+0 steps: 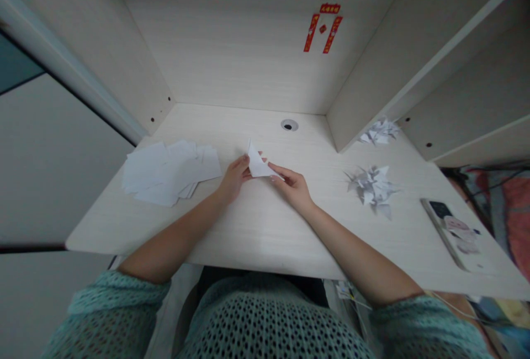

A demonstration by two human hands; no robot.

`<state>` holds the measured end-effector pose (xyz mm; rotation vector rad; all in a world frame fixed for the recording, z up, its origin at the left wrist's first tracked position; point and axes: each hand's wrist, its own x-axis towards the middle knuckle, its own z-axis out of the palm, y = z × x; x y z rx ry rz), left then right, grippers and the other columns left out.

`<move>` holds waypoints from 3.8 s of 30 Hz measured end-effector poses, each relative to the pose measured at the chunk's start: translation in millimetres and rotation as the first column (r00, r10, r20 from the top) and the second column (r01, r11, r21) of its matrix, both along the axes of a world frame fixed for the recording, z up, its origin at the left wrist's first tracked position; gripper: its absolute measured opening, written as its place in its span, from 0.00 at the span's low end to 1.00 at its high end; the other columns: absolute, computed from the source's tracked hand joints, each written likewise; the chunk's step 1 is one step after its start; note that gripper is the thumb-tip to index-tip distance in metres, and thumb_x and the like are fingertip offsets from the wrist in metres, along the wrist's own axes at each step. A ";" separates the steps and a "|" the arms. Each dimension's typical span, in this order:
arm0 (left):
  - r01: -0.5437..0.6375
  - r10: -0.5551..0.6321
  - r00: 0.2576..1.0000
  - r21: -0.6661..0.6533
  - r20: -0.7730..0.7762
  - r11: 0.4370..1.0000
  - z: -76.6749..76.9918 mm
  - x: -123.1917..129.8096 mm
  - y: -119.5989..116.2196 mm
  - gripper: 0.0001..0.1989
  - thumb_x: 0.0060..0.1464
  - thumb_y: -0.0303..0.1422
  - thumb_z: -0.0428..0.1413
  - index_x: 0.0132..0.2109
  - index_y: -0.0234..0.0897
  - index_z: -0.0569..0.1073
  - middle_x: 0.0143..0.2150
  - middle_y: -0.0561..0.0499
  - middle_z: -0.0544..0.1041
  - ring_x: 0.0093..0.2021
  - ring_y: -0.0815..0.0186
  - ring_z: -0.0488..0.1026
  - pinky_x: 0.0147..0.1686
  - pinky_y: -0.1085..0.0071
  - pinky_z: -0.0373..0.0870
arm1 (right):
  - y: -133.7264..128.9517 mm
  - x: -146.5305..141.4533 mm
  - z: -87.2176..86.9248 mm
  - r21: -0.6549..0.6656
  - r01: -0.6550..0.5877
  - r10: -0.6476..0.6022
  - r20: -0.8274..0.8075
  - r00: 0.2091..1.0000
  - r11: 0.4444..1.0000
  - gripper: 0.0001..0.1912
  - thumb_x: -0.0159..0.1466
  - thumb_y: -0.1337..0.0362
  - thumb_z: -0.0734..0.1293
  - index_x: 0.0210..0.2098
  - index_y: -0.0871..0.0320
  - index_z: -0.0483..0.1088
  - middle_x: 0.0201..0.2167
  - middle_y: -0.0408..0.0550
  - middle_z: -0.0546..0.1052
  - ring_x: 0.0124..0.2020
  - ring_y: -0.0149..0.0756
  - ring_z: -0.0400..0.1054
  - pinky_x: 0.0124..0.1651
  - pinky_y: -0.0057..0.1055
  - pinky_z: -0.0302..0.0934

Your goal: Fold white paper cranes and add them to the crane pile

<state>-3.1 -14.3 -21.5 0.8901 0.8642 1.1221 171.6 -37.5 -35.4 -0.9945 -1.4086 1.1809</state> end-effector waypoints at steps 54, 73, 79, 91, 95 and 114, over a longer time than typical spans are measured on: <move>0.116 -0.062 0.929 0.128 -0.366 0.985 -17.6 2.8 2.7 0.17 0.50 0.45 0.57 0.37 0.35 0.76 0.28 0.53 0.75 0.27 0.66 0.71 0.26 0.73 0.64 | 10.5 6.5 -15.9 -0.082 0.286 -0.290 -0.048 0.956 0.955 0.16 0.53 0.53 0.71 0.35 0.59 0.75 0.32 0.48 0.79 0.30 0.37 0.70 0.33 0.32 0.63; -0.107 0.110 0.988 0.031 -0.112 0.994 -19.1 -0.1 11.7 0.16 0.46 0.43 0.61 0.37 0.34 0.76 0.30 0.52 0.77 0.29 0.65 0.72 0.32 0.70 0.68 | 10.6 15.8 2.6 0.266 0.194 -0.210 0.033 0.977 0.944 0.18 0.61 0.60 0.64 0.51 0.49 0.67 0.48 0.50 0.71 0.43 0.37 0.68 0.46 0.36 0.63; -0.117 0.118 0.993 -0.059 0.003 0.991 -10.2 0.9 12.4 0.17 0.45 0.40 0.62 0.39 0.32 0.76 0.33 0.48 0.79 0.34 0.61 0.75 0.36 0.66 0.71 | 14.7 23.3 -3.4 0.245 0.035 -0.068 0.128 0.989 0.969 0.17 0.62 0.68 0.58 0.43 0.49 0.76 0.48 0.47 0.73 0.50 0.40 0.66 0.53 0.40 0.59; -0.023 0.016 0.998 -0.097 -0.069 0.995 -6.2 -5.4 14.2 0.16 0.44 0.39 0.62 0.36 0.29 0.77 0.34 0.44 0.80 0.34 0.60 0.76 0.35 0.66 0.71 | 21.3 20.7 -3.8 0.135 0.040 -0.040 0.000 0.999 0.990 0.12 0.51 0.59 0.73 0.36 0.50 0.78 0.45 0.49 0.76 0.47 0.41 0.69 0.49 0.39 0.63; 0.025 -0.037 0.992 -0.098 -0.117 0.995 -6.3 -6.0 13.3 0.16 0.44 0.37 0.63 0.39 0.32 0.78 0.38 0.44 0.80 0.32 0.63 0.77 0.35 0.69 0.71 | 22.5 18.5 -4.8 0.017 0.138 -0.136 -0.090 0.987 0.990 0.08 0.49 0.57 0.74 0.27 0.52 0.78 0.34 0.44 0.79 0.38 0.38 0.71 0.44 0.36 0.63; -0.102 0.135 0.972 0.171 -0.191 0.980 3.2 6.0 -5.8 0.24 0.46 0.40 0.61 0.51 0.40 0.70 0.27 0.55 0.77 0.28 0.70 0.72 0.31 0.75 0.66 | 8.9 1.5 -3.2 -0.164 0.270 -0.301 -0.218 0.928 0.949 0.14 0.50 0.55 0.73 0.33 0.57 0.73 0.29 0.45 0.78 0.27 0.31 0.68 0.33 0.29 0.62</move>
